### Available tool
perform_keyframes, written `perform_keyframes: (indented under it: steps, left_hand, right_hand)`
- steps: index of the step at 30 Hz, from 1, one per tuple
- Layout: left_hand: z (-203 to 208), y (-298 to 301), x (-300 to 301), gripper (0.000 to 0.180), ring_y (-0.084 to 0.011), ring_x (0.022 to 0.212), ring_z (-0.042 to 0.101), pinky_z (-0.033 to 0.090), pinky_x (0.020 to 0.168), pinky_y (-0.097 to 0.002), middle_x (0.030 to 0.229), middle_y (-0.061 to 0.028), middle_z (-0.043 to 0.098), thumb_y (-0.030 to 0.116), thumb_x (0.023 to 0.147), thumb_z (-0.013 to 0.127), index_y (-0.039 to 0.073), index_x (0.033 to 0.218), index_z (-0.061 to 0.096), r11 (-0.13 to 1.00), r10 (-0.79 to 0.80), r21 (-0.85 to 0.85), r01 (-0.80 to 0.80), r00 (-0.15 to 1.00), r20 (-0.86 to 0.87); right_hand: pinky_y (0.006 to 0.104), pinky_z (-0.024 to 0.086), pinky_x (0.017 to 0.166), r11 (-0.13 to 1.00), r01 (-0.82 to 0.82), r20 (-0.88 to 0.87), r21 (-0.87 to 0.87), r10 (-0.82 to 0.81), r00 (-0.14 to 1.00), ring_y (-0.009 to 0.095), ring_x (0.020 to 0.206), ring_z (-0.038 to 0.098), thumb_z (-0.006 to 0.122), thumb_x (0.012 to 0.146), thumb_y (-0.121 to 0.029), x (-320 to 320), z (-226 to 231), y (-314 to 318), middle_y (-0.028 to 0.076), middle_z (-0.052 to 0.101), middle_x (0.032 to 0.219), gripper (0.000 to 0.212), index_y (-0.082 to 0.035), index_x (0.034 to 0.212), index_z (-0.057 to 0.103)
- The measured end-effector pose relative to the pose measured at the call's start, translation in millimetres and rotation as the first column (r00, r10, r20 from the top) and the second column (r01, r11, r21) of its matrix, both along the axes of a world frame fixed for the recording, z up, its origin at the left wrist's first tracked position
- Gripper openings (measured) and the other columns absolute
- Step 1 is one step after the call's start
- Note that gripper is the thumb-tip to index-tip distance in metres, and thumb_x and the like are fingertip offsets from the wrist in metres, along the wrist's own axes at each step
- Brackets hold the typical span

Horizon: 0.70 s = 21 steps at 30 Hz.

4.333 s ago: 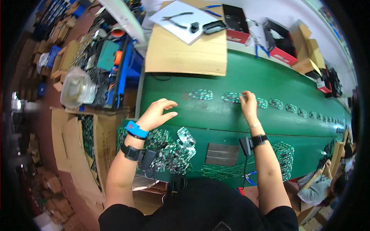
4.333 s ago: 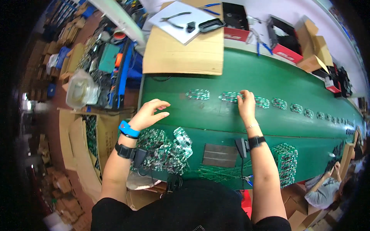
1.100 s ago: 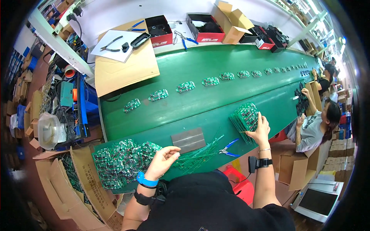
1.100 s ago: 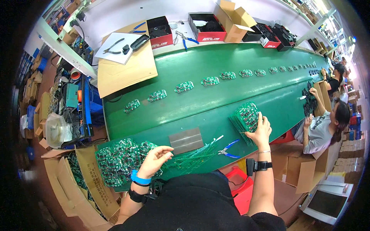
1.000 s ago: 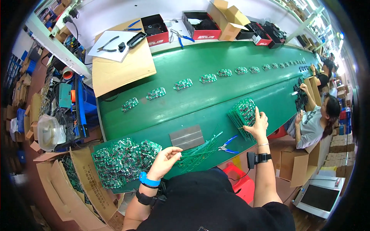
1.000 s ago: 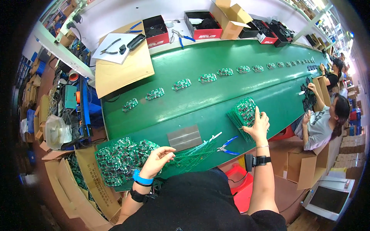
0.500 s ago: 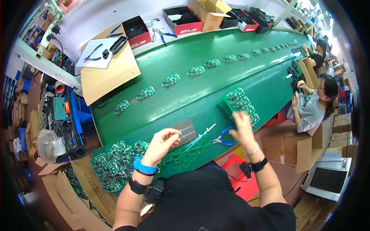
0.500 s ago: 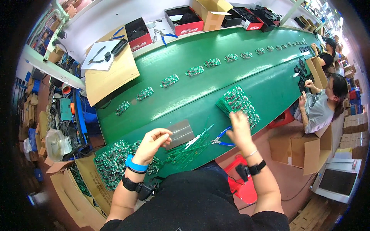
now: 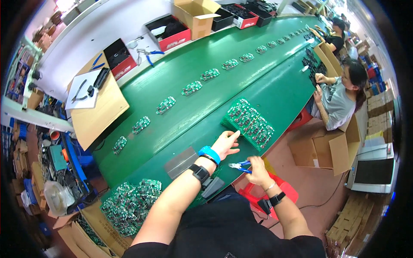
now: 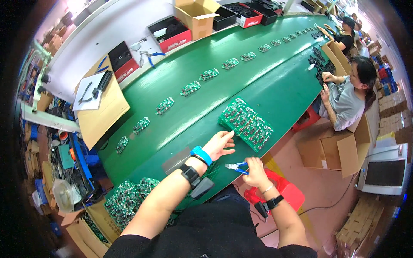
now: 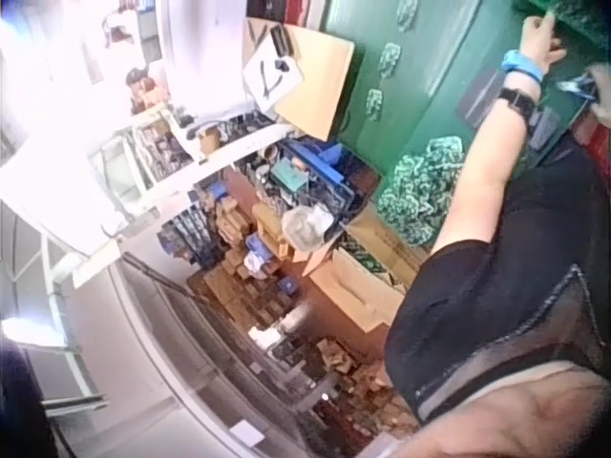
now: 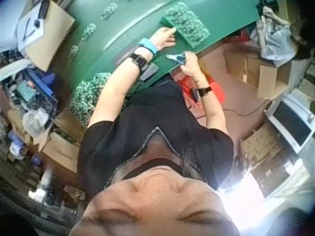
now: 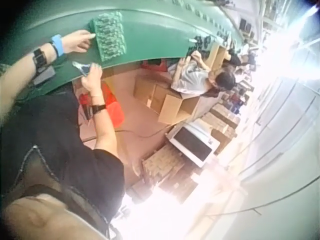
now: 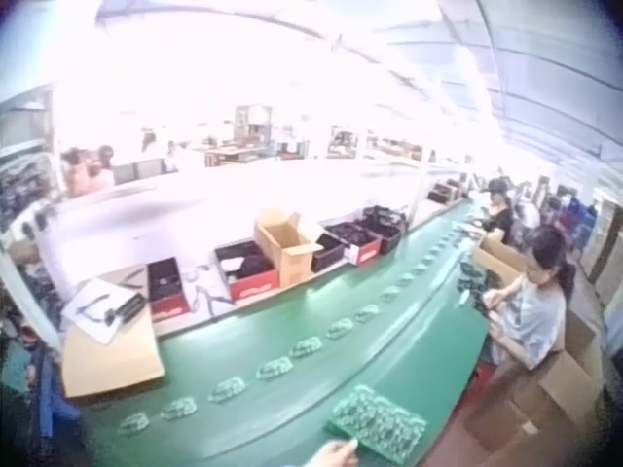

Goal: Assembling and preparing electronic circuit boards on a production line, including trimming leads and organizing components.

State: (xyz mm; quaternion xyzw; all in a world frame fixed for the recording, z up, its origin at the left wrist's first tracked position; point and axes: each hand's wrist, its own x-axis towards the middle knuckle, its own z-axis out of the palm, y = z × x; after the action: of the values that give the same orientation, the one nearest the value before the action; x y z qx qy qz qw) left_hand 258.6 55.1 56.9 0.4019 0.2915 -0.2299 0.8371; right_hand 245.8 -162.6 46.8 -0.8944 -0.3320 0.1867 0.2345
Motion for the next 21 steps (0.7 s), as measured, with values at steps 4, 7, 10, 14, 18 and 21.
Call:
perform_keyframes:
  steps: [4,7,10,14,18,21]
  left_hand:
    - [12,-21,16,0.078,-0.0399,0.123,0.032,0.033,0.096,-0.0549,0.139,-0.0158,0.022,0.039,0.086,0.056,0.014,0.137,0.002,0.963,0.262,-0.035,-0.267,0.959,-0.108]
    - [7,-22,21,0.071,-0.0393,0.120,0.037,0.035,0.095,-0.0532,0.139,-0.0154,0.023,0.039,0.088,0.052,0.014,0.136,0.005,0.935,0.325,-0.162,-0.315,0.945,0.035]
    - [12,-20,26,0.059,-0.0375,0.112,0.044,0.039,0.093,-0.0504,0.129,-0.0164,0.032,0.035,0.090,0.050,0.013,0.132,0.015,0.931,0.340,-0.148,-0.334,0.940,0.012]
    - [12,-10,29,0.046,-0.0320,0.101,0.051,0.044,0.088,-0.0443,0.115,-0.0145,0.042,0.027,0.088,0.053,0.010,0.124,0.029,0.924,0.318,-0.214,-0.316,0.948,-0.028]
    - [14,5,28,0.038,-0.0260,0.092,0.052,0.047,0.083,-0.0386,0.110,-0.0129,0.045,0.021,0.086,0.055,0.010,0.117,0.036,0.938,0.309,-0.142,-0.315,0.949,-0.066]
    - [16,11,30,0.037,-0.0211,0.093,0.054,0.048,0.078,-0.0349,0.105,-0.0077,0.051,0.020,0.085,0.056,0.009,0.115,0.039,0.957,0.282,-0.079,-0.279,0.959,0.033]
  right_hand:
    - [0.0255,0.040,0.072,0.705,0.585,-0.490,0.401,-0.375,0.787,0.016,0.078,0.048,0.050,0.062,-0.008,-41,-31,-48,0.006,0.046,0.084,0.046,-0.001,0.107,0.047]
    - [0.0240,0.042,0.071,0.285,0.906,-0.903,0.314,-0.205,0.378,0.012,0.075,0.050,0.052,0.070,-0.012,-30,-34,-72,0.002,0.048,0.079,0.039,-0.006,0.108,0.049]
    - [0.0333,0.043,0.082,0.040,0.941,-0.940,0.336,-0.045,0.338,0.024,0.100,0.053,0.052,0.078,-0.021,19,-30,-45,0.011,0.054,0.114,0.041,-0.007,0.115,0.045]
    - [0.0345,0.041,0.080,-0.024,0.936,-0.928,0.350,0.126,0.351,0.023,0.096,0.052,0.052,0.077,-0.021,55,-52,-36,0.006,0.054,0.105,0.035,-0.010,0.110,0.048]
    - [0.0352,0.041,0.077,-0.036,0.962,-0.947,0.269,0.172,0.271,0.021,0.093,0.051,0.055,0.075,-0.023,42,-37,-4,0.002,0.053,0.101,0.032,-0.011,0.105,0.050]
    - [0.0368,0.040,0.079,-0.011,0.968,-0.949,0.250,0.196,0.247,0.020,0.093,0.051,0.055,0.074,-0.024,26,-24,8,0.001,0.052,0.098,0.034,-0.012,0.106,0.051]
